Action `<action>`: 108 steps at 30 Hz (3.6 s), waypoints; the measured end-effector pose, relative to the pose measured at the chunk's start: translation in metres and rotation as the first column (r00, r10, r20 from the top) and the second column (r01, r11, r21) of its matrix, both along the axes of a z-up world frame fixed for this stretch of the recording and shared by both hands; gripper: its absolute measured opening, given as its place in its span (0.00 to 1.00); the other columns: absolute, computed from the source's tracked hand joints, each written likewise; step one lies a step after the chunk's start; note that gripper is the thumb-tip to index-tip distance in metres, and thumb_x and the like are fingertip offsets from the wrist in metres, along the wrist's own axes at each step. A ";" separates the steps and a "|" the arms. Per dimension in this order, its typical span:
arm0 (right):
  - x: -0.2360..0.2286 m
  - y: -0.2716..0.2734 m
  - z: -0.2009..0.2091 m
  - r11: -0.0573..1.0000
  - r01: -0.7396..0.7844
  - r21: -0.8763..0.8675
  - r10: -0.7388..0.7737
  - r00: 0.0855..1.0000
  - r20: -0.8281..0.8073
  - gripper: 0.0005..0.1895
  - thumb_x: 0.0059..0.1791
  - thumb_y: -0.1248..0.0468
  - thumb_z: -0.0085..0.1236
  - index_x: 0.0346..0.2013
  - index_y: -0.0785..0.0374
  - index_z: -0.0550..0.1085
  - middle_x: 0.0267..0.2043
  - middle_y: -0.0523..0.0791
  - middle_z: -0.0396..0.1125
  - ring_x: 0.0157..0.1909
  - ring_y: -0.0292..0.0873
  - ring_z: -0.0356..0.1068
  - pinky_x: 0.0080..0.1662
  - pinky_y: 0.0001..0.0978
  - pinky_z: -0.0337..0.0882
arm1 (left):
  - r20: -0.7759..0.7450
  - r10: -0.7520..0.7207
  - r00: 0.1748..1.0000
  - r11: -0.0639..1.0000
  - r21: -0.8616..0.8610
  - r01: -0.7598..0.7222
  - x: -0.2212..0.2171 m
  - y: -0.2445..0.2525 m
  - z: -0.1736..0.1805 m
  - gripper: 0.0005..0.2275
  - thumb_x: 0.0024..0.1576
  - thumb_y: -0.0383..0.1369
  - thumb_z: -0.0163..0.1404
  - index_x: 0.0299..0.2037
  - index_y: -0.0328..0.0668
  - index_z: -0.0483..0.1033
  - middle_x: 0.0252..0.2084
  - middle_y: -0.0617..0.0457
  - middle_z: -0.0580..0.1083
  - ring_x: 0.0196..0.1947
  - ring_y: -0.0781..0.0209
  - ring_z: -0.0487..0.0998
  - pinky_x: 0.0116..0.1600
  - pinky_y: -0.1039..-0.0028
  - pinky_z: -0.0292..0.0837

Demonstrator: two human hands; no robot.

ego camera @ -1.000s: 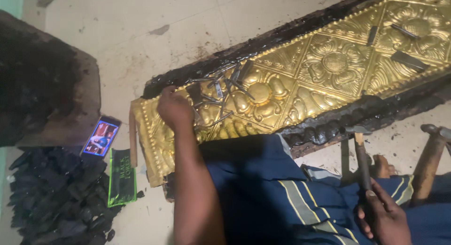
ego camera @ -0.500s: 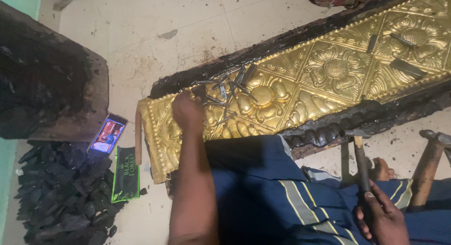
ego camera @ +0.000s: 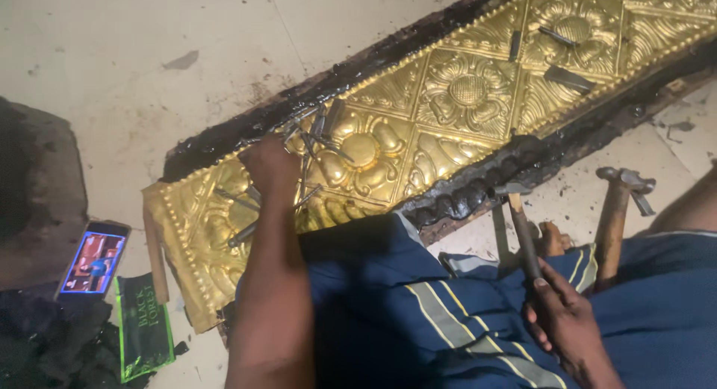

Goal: The person sits on the floor and uses a hammer and chisel to emboss floral patterns onto a large gold-colored metal sheet. The person repeatedly strikes the chisel to create raised designs on the surface.

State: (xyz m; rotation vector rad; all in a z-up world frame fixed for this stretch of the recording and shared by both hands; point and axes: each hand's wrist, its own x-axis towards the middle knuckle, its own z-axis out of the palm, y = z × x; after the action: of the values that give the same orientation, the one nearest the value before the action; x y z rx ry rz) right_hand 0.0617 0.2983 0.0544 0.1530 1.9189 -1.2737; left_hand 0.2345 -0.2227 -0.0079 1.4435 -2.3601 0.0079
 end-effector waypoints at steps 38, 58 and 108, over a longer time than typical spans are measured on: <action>-0.002 -0.001 -0.003 1.000 -0.006 -0.017 0.005 1.000 -0.007 0.27 0.58 0.59 0.43 0.74 0.55 0.61 0.20 0.50 0.59 0.13 0.41 0.51 0.16 0.33 0.50 | -0.767 0.366 0.527 0.907 0.421 -0.018 0.032 -0.003 0.069 0.09 0.62 0.35 0.51 0.46 0.39 0.79 0.38 0.45 0.82 0.35 0.56 0.83 0.42 0.64 0.79; 0.001 -0.009 -0.007 0.999 0.035 0.004 -0.035 0.999 -0.015 0.26 0.56 0.58 0.44 0.70 0.54 0.64 0.18 0.50 0.59 0.10 0.40 0.48 0.14 0.32 0.47 | 0.089 -0.182 0.979 0.975 0.145 0.168 -0.085 0.014 0.051 0.06 0.62 0.32 0.50 0.42 0.44 0.81 0.41 0.41 0.77 0.43 0.37 0.79 0.42 0.50 0.76; 0.029 -0.047 0.026 0.855 -0.435 0.282 0.402 0.214 -0.890 0.24 0.60 0.60 0.44 0.69 0.66 0.65 0.35 0.56 0.72 0.35 0.28 0.68 0.35 0.28 0.68 | -0.527 -0.223 0.820 0.660 0.538 0.525 -0.096 0.186 0.033 0.08 0.58 0.31 0.55 0.45 0.53 0.83 0.39 0.55 0.83 0.37 0.60 0.84 0.48 0.67 0.75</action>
State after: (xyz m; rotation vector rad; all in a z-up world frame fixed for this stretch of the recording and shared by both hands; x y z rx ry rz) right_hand 0.0908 0.2512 0.0802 -1.3904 2.5742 -1.0221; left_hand 0.1380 -0.0366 0.0253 0.9800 -2.3160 -1.2644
